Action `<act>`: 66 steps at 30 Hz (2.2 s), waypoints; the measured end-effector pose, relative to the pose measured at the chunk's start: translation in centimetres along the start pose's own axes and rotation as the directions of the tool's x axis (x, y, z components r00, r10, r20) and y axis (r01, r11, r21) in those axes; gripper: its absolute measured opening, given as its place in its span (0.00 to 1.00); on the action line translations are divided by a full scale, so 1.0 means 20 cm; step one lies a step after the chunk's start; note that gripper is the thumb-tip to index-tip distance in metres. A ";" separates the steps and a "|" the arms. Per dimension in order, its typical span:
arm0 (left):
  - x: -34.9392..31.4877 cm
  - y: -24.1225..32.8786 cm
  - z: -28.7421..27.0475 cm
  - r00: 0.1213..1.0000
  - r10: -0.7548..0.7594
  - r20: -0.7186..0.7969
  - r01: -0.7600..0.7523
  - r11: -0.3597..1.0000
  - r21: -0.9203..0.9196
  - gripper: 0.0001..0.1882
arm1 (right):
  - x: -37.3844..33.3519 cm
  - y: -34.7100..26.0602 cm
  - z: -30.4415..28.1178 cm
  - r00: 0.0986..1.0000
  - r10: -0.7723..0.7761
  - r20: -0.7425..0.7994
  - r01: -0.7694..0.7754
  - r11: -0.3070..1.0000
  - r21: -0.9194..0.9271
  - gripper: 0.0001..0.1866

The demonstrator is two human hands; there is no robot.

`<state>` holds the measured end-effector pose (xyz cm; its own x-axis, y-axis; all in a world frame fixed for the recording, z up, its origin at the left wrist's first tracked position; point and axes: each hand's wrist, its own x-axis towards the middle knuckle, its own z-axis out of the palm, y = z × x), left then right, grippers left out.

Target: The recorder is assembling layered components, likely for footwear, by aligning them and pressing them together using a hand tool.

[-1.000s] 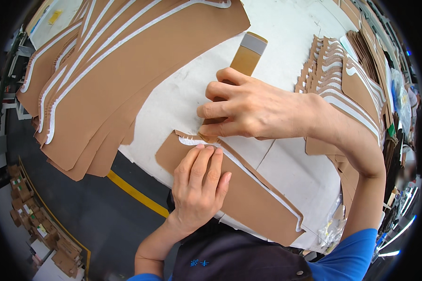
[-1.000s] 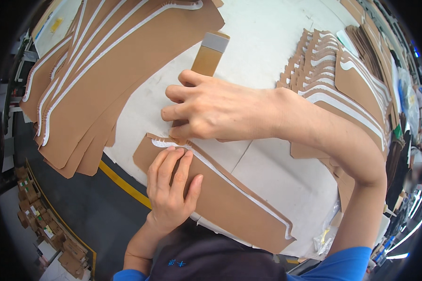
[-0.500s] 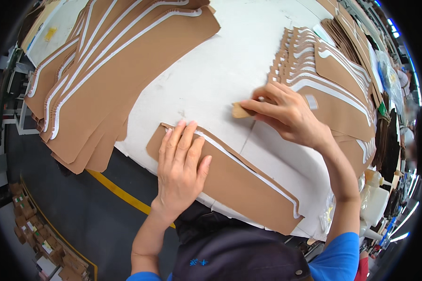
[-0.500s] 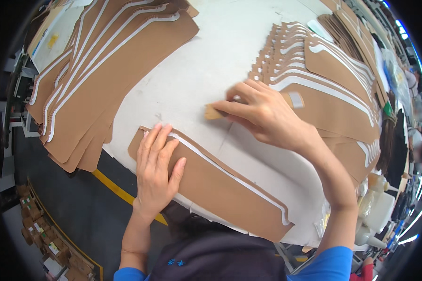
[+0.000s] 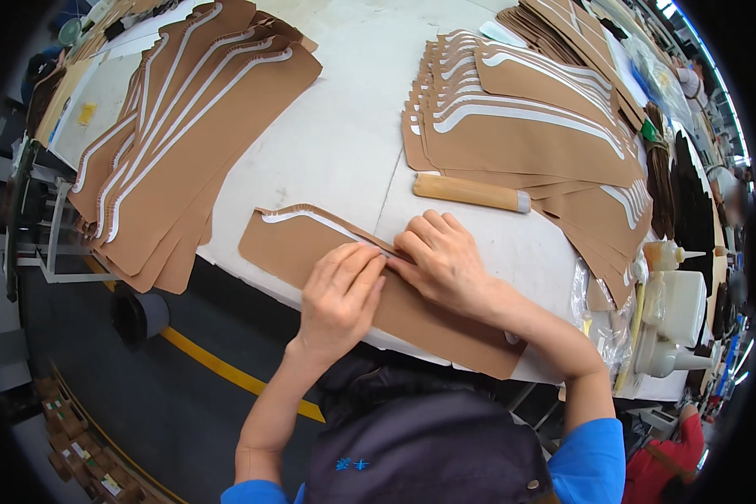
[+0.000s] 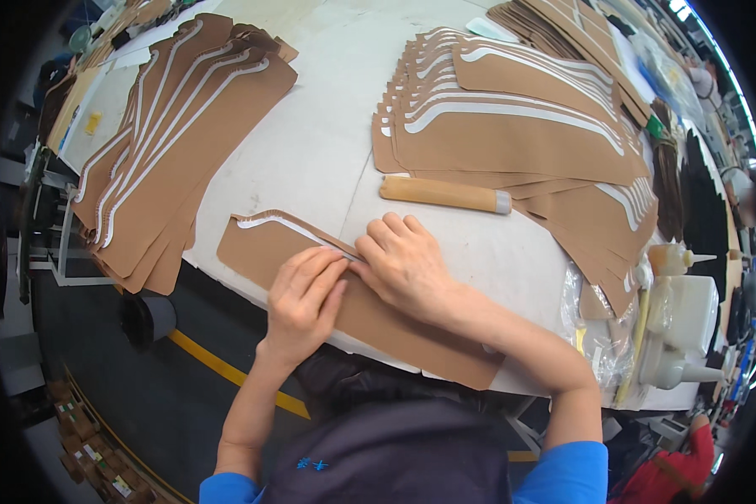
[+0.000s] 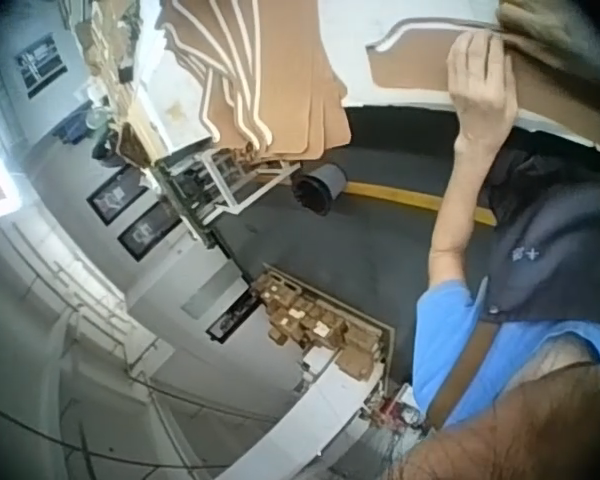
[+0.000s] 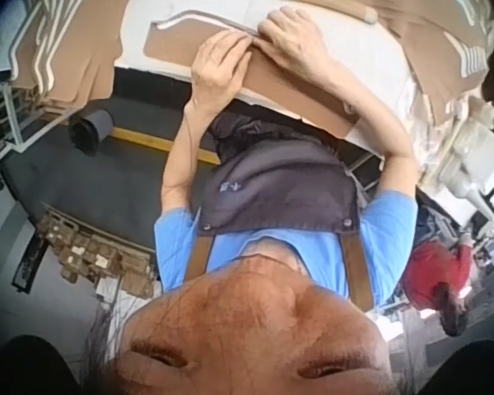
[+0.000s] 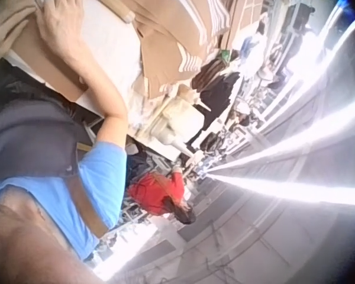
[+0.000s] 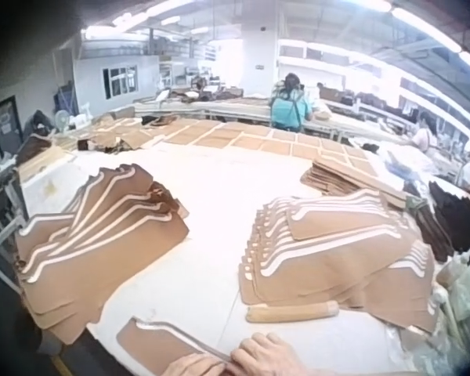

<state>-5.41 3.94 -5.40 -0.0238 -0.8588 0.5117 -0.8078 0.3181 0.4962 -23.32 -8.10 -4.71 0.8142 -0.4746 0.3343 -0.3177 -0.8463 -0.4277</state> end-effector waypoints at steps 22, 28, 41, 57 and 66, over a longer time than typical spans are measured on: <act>-0.04 0.05 0.07 0.998 0.041 0.043 -0.048 0.984 0.173 0.19 | -0.10 -0.06 0.01 0.972 0.170 -0.164 -0.187 0.978 -0.091 0.07; -0.03 0.11 0.06 0.995 0.011 0.104 -0.032 0.977 0.210 0.22 | -0.19 -0.11 0.01 0.990 0.110 -0.089 -0.136 0.916 -0.376 0.08; -0.05 0.16 0.14 0.996 0.037 0.078 -0.052 0.977 0.209 0.18 | -0.25 -0.10 -0.10 0.990 0.125 -0.072 -0.141 0.942 -0.304 0.07; -0.05 0.25 0.19 0.996 0.040 0.076 -0.046 0.996 0.080 0.17 | -0.33 0.03 -0.18 0.956 0.268 -0.121 -0.275 0.960 -0.049 0.06; -0.07 0.25 0.20 0.990 0.055 0.130 -0.073 0.988 0.138 0.23 | -0.33 -0.06 -0.10 0.983 0.177 -0.042 -0.181 0.943 -0.280 0.07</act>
<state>-11.71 5.09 -6.51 -0.1443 -0.8848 0.4430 -0.8775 0.3214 0.3561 -29.37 -4.43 -4.73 0.7242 -0.6263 0.2885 -0.5833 -0.7795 -0.2283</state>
